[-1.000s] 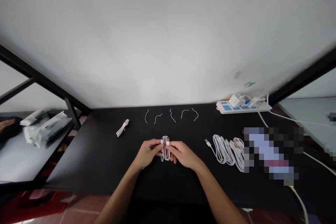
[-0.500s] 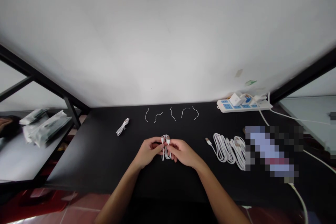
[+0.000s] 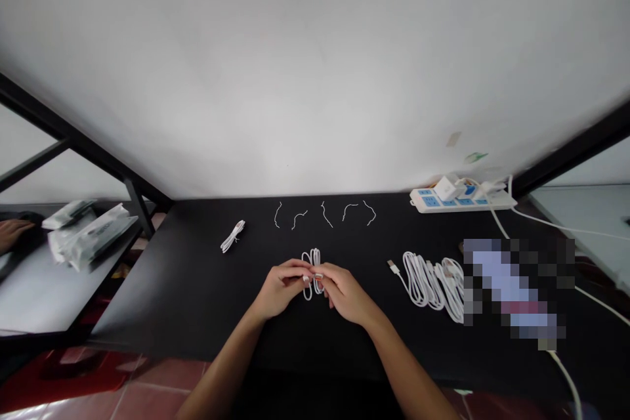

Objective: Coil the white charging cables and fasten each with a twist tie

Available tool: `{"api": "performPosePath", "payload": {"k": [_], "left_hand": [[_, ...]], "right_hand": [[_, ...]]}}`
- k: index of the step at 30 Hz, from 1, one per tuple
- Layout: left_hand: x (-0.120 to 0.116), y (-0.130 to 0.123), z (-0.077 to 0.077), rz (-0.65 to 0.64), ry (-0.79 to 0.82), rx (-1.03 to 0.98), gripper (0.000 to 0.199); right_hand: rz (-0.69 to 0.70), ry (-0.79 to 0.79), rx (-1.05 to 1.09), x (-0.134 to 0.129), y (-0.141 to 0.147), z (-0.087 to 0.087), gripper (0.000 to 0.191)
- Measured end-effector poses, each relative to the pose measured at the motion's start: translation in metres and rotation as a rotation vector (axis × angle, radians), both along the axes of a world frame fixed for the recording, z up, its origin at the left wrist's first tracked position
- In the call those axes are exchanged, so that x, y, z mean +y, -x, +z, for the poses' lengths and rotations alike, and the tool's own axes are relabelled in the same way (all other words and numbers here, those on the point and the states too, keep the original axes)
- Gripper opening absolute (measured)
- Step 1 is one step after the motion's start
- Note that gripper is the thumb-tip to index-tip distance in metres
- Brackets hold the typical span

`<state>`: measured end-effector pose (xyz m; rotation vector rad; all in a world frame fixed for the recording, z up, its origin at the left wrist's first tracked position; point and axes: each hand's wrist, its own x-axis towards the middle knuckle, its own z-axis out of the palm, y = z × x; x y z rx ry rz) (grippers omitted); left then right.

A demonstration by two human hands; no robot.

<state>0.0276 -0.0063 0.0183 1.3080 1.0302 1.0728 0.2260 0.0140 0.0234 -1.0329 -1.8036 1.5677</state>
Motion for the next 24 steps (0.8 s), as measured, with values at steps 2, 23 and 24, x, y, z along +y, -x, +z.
{"api": "performPosePath", "payload": {"k": [2, 23, 24], "left_hand": [[0.0005, 0.0001, -0.0008, -0.003, 0.003, -0.011, 0.017], [0.0022, -0.0006, 0.0010, 0.075, 0.051, -0.021, 0.028], [0.0014, 0.0021, 0.0009, 0.099, 0.067, 0.002, 0.031]], "right_hand": [[-0.004, -0.003, 0.007, 0.0001, -0.0001, -0.0009, 0.035], [-0.106, 0.118, 0.048, -0.0004, 0.0003, -0.0039, 0.044], [-0.130, 0.131, 0.055, -0.0011, -0.0012, -0.0039, 0.045]]}}
